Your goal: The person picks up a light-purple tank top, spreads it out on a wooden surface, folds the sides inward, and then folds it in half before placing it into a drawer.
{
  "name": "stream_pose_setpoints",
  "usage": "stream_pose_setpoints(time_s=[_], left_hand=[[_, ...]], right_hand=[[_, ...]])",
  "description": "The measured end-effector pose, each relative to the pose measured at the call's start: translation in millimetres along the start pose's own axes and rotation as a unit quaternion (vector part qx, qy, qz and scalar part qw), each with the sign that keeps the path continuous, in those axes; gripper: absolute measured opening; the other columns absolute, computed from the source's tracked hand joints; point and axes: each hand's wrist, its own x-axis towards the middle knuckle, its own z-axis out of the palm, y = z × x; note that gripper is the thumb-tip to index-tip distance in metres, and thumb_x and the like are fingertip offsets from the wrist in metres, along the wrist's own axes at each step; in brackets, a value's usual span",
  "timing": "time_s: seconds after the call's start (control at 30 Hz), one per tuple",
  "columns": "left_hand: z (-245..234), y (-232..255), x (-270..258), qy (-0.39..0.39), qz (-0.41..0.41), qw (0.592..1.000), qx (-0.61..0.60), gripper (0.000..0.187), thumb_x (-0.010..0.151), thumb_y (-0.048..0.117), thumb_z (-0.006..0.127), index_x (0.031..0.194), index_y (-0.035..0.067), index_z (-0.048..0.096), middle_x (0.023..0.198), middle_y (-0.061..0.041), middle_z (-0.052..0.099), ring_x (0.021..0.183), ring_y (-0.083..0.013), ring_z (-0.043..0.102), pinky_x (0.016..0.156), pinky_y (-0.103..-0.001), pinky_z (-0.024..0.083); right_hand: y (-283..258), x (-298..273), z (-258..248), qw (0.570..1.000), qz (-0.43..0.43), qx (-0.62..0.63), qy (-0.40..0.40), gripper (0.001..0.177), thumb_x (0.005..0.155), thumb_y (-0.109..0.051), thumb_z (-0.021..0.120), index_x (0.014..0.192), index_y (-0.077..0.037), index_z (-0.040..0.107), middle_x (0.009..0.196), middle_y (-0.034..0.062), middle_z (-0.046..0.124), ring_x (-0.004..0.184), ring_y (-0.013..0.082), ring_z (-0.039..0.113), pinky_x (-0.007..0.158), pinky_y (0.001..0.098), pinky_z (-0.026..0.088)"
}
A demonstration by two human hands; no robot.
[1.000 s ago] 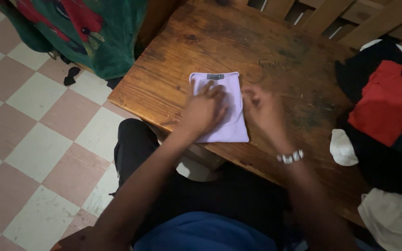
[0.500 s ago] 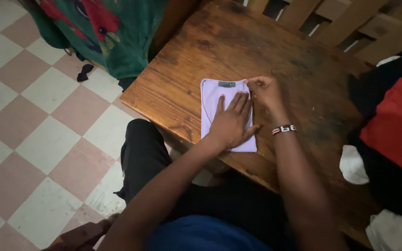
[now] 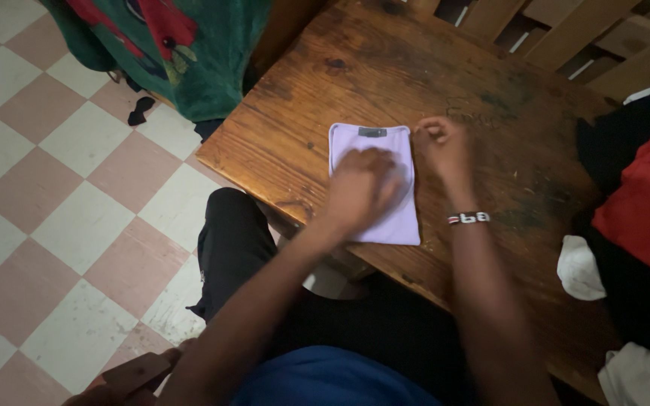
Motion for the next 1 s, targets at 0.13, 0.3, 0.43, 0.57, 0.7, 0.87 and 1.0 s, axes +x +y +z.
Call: stream_pose_setpoints(time_s=[0.13, 0.3, 0.43, 0.57, 0.7, 0.87, 1.0], left_hand=[[-29.7, -55.5, 1.1, 0.091, -0.093, 0.991, 0.039, 0.029, 0.096, 0.025, 0.066, 0.113, 0.002, 0.070, 0.112, -0.023, 0.069, 0.103, -0.0382, 0.065, 0.092, -0.051, 0.052], [-35.0, -88.7, 7.5, 0.064, -0.164, 0.984, 0.000, 0.037, 0.082, 0.027, 0.079, 0.107, 0.003, 0.068, 0.099, -0.019, 0.072, 0.090, -0.0391, 0.069, 0.078, -0.048, 0.055], [-18.9, -91.9, 23.5, 0.005, -0.151, 0.986, -0.064, 0.038, 0.074, 0.022, 0.081, 0.108, 0.009, 0.069, 0.086, -0.010, 0.075, 0.085, -0.0331, 0.072, 0.075, -0.045, 0.057], [-14.1, -79.5, 28.0, 0.049, -0.154, 0.982, -0.092, 0.040, 0.081, 0.024, 0.078, 0.116, 0.009, 0.067, 0.093, -0.011, 0.076, 0.089, -0.0344, 0.073, 0.078, -0.045, 0.057], [-23.8, -55.0, 8.9, 0.102, -0.088, 0.991, -0.026, 0.048, 0.086, 0.027, 0.080, 0.124, 0.005, 0.064, 0.117, -0.021, 0.068, 0.101, -0.0399, 0.066, 0.085, -0.048, 0.053], [-30.6, -24.3, -34.1, 0.020, 0.055, 0.997, 0.045, 0.031, 0.093, 0.035, 0.073, 0.112, 0.011, 0.075, 0.131, -0.012, 0.067, 0.124, -0.0302, 0.058, 0.107, -0.053, 0.042], [-31.8, -17.0, -53.3, -0.008, 0.043, 0.997, 0.061, 0.030, 0.095, 0.036, 0.069, 0.109, 0.011, 0.077, 0.135, -0.010, 0.067, 0.129, -0.0285, 0.059, 0.111, -0.051, 0.042]], right_hand=[[3.4, -15.8, -26.3, 0.988, 0.088, 0.078, -0.098, 0.021, 0.096, -0.023, 0.076, 0.110, -0.007, 0.073, 0.089, 0.0048, 0.076, 0.064, 0.0104, 0.066, 0.054, 0.0246, 0.050], [-24.8, -49.5, -42.2, 0.951, 0.183, 0.082, -0.234, 0.028, 0.091, -0.025, 0.076, 0.110, -0.005, 0.071, 0.081, 0.0059, 0.076, 0.059, 0.0091, 0.067, 0.051, 0.0246, 0.054], [-33.8, -77.7, -33.4, 0.974, 0.126, 0.026, -0.186, 0.030, 0.087, -0.021, 0.083, 0.107, -0.003, 0.070, 0.079, 0.0088, 0.074, 0.060, 0.0112, 0.063, 0.049, 0.0264, 0.047], [-33.6, -84.6, -32.7, 0.994, 0.048, -0.013, -0.093, 0.028, 0.086, -0.019, 0.083, 0.105, -0.003, 0.069, 0.074, 0.0058, 0.073, 0.058, 0.0112, 0.066, 0.051, 0.0234, 0.050], [-35.8, -105.2, -50.5, 0.998, 0.022, -0.045, -0.043, 0.017, 0.095, -0.020, 0.075, 0.106, -0.008, 0.073, 0.079, 0.0004, 0.074, 0.059, 0.0072, 0.068, 0.050, 0.0188, 0.050], [-75.2, -134.4, -75.7, 0.952, 0.144, -0.228, -0.147, 0.025, 0.107, -0.028, 0.064, 0.130, -0.023, 0.072, 0.086, 0.0084, 0.079, 0.062, 0.0224, 0.065, 0.053, 0.0301, 0.045], [-82.5, -151.6, -69.7, 0.973, 0.035, -0.168, -0.157, 0.031, 0.098, -0.018, 0.066, 0.129, -0.017, 0.072, 0.108, 0.0036, 0.075, 0.072, 0.0213, 0.068, 0.060, 0.0319, 0.058]])
